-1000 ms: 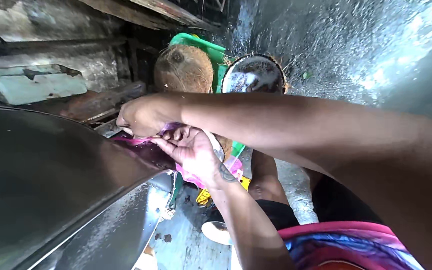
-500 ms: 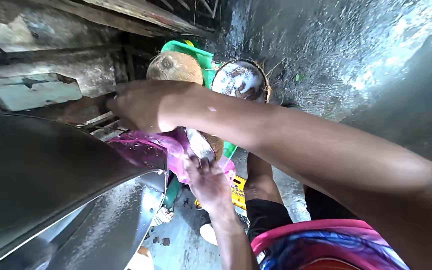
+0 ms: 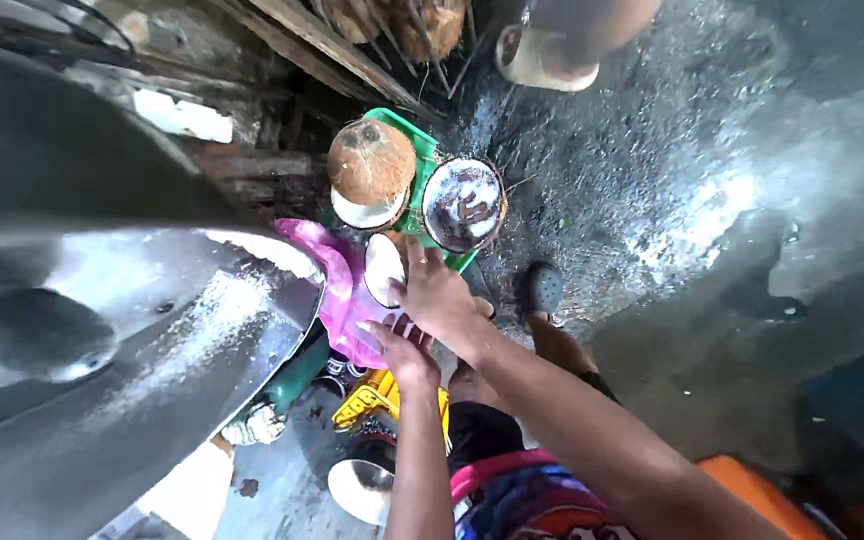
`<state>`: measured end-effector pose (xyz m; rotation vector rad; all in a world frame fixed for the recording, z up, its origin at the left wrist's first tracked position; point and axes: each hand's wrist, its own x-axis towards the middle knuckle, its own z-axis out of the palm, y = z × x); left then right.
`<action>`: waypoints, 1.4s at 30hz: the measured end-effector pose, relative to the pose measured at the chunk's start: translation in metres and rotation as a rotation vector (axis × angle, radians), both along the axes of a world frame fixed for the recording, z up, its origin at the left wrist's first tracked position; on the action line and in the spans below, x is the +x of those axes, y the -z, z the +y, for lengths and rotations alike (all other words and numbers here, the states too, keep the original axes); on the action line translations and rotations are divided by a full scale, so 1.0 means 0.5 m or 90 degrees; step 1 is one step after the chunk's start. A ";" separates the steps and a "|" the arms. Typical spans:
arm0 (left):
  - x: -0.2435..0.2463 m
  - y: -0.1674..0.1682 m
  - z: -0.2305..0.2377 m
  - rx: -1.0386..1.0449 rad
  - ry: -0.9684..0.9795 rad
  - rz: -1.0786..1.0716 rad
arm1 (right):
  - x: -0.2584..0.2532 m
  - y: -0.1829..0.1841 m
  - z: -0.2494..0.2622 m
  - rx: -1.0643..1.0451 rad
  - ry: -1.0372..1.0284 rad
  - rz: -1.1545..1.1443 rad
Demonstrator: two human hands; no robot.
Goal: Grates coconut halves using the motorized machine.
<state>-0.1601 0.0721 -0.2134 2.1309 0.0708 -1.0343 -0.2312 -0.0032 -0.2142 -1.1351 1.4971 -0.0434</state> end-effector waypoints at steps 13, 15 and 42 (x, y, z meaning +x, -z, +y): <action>0.037 -0.264 0.144 -0.608 0.032 0.480 | -0.213 -0.290 0.127 -0.132 -0.063 -0.419; 0.009 -0.343 0.149 -0.651 -0.031 0.447 | -0.196 -0.308 0.181 -0.267 0.004 -0.584; 0.282 -0.462 -0.158 -0.302 0.199 -0.016 | 0.294 -0.412 -0.067 -0.148 0.439 -0.572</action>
